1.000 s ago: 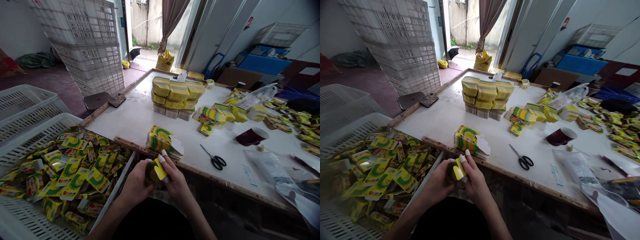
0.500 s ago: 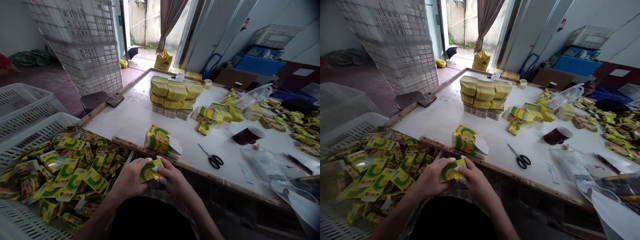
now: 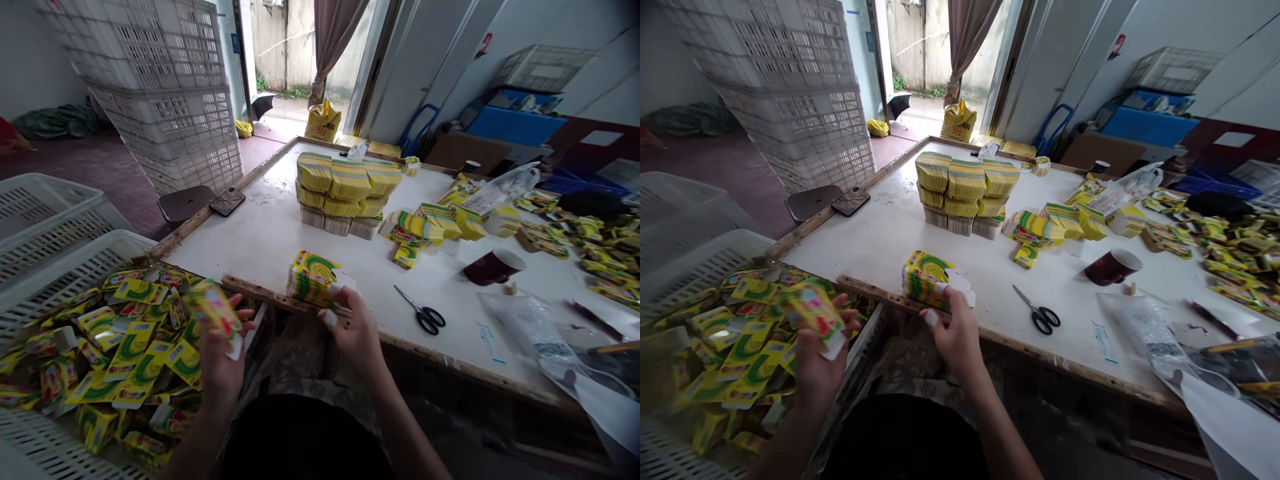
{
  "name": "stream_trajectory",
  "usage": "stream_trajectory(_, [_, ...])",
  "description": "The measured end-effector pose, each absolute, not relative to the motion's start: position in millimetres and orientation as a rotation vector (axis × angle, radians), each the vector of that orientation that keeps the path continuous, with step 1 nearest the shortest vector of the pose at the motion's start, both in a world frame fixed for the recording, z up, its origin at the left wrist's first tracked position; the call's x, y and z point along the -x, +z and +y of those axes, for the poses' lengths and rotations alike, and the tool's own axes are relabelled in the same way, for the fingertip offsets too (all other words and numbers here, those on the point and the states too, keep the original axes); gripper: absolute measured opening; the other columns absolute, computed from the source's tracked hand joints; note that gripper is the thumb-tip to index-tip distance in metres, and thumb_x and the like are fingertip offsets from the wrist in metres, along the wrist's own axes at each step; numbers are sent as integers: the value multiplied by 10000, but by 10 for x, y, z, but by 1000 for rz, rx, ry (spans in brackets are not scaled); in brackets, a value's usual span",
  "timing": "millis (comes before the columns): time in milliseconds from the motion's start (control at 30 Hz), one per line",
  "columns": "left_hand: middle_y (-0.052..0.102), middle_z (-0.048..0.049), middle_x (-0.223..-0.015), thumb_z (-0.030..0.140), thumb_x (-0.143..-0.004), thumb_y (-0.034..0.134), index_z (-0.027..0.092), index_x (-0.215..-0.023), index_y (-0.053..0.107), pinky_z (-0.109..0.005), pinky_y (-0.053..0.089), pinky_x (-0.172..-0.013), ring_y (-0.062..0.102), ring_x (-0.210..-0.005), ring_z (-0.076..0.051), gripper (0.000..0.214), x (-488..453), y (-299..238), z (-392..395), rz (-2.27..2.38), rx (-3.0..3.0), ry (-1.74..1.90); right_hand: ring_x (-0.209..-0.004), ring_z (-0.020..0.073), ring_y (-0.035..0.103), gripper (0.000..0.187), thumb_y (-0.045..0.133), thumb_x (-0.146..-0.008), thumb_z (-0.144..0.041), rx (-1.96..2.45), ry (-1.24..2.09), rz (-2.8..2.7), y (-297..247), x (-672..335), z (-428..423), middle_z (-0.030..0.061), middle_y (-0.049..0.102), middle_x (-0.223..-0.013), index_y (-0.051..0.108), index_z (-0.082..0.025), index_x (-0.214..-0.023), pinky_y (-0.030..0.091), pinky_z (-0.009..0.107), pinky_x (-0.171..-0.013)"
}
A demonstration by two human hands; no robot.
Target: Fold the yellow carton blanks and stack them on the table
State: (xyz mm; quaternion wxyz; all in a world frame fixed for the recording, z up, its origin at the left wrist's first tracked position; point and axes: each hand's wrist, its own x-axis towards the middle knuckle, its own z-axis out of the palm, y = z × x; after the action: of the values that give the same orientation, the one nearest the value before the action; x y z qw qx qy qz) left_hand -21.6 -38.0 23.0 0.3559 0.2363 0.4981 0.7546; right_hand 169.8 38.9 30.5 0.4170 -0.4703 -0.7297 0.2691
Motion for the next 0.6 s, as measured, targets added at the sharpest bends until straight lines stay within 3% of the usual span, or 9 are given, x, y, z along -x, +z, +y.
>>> stream_trajectory(67, [622,-72,-1074,675,-790,458,225,-1093,549,-299,537,-719,627,-910,-197,551,254,189,-365,1138,-200,2064,-990,279,570,340,582,-822,-263,1297,463,-1870,357,-1748,613,121,629,-1050,529,-183,-1148,473,443,-870])
stream_trajectory(133, [618,-84,-1066,638,-834,425,213,-1081,535,-319,549,-710,641,-895,-193,503,240,142,-341,1079,-1,1956,-957,286,555,333,548,-798,-176,1363,384,-1952,367,-1765,791,128,634,-1023,541,-164,-1130,460,457,-855])
stream_trajectory(267, [637,-79,-1037,447,-872,508,186,-1080,541,-258,528,-606,643,-748,-139,335,101,74,-308,1072,-34,1734,-865,260,556,332,513,-746,-91,1371,419,-2010,321,-1722,923,104,630,-917,561,-160,-1068,460,425,-804])
stream_trajectory(400, [669,-49,-896,433,-806,616,154,-1110,570,-219,488,-573,617,-673,-113,415,-38,39,-307,1051,-187,1651,-824,235,566,392,522,-717,-96,1355,478,-1967,326,-1700,913,92,614,-915,509,-159,-1104,472,390,-758])
stream_trajectory(533, [678,-69,-946,465,-805,625,156,-1129,569,-242,495,-606,633,-744,-141,451,-155,14,-297,1002,-374,1550,-721,179,587,392,516,-734,-114,1324,576,-1869,405,-1709,833,50,604,-877,439,-183,-1112,498,330,-688])
stream_trajectory(600, [667,-86,-1051,493,-768,659,179,-1151,566,-286,521,-683,643,-870,-189,504,-209,19,-273,947,-469,1540,-702,156,594,381,542,-726,-122,1220,802,-1825,437,-1694,709,20,595,-851,429,-209,-1079,506,296,-661])
